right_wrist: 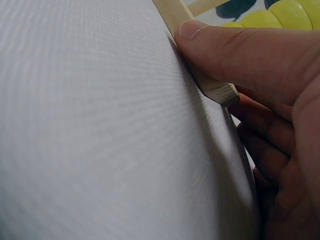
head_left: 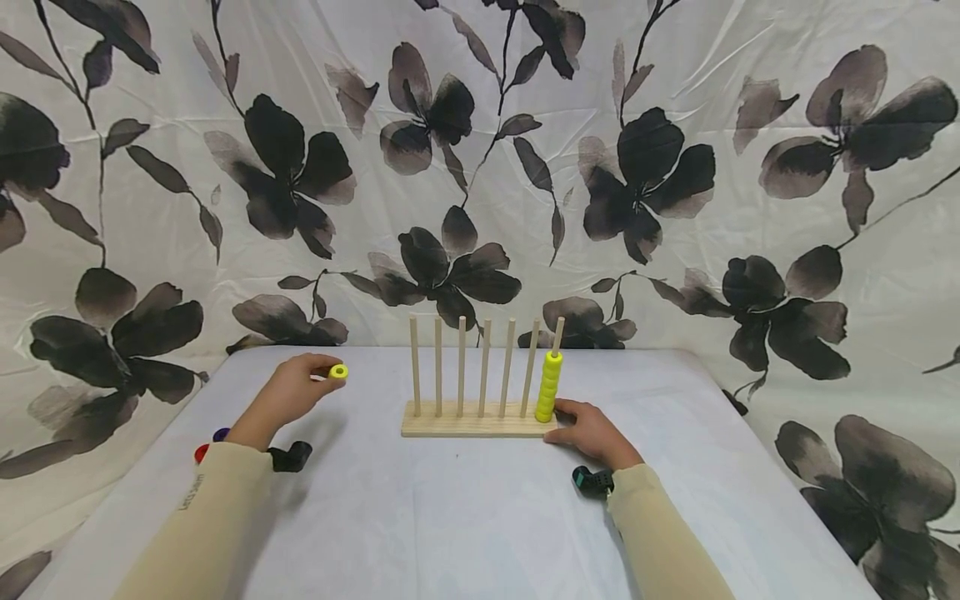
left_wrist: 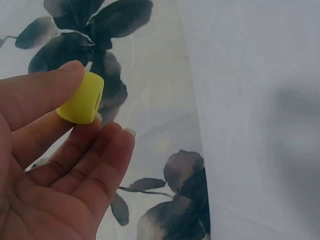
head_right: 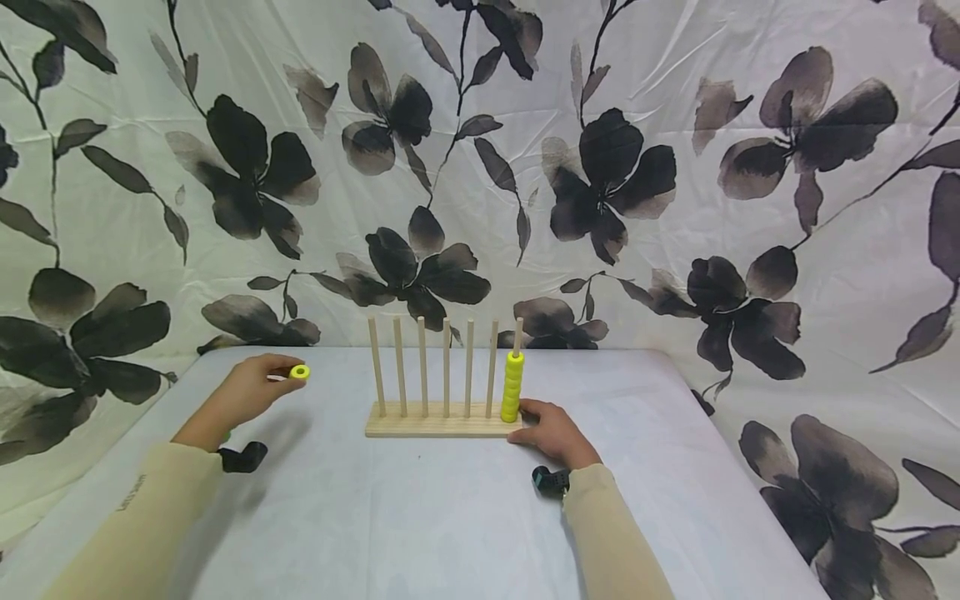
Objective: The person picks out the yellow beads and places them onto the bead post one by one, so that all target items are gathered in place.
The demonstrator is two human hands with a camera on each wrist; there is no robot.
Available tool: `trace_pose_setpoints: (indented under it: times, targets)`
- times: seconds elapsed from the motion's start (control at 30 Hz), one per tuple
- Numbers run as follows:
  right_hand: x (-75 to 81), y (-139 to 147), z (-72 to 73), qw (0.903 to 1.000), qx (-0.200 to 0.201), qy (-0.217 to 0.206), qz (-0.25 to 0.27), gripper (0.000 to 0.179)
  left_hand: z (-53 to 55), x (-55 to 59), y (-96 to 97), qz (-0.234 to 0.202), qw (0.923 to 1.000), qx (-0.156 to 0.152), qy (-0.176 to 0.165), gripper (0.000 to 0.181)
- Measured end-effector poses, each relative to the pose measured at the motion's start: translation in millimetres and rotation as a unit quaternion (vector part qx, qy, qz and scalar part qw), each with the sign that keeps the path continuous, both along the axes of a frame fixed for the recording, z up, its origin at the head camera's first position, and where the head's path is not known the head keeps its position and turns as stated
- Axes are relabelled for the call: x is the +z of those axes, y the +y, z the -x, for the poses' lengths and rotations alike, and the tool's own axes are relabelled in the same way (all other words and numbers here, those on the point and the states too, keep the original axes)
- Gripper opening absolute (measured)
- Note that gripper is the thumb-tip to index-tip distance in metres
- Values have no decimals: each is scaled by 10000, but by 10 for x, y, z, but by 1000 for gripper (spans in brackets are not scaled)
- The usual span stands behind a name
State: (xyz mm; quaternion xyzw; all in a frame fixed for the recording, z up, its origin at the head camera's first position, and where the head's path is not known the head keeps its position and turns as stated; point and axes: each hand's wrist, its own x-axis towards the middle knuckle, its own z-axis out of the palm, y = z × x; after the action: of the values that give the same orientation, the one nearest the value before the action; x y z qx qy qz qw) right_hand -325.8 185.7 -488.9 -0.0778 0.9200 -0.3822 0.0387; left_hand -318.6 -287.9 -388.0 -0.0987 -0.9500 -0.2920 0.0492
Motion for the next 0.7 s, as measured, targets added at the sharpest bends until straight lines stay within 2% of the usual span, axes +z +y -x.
trace_pose_setpoints:
  times: [0.4, 0.7]
  targets:
    - [6, -1, -9, 10000, -12, 20, 37, 74, -61, 67, 224, -243, 9994, -195, 157, 46]
    - [-23, -16, -4, 10000, -58, 53, -7, 74, -110, 166, 409, -642, 9969, -444, -88, 44]
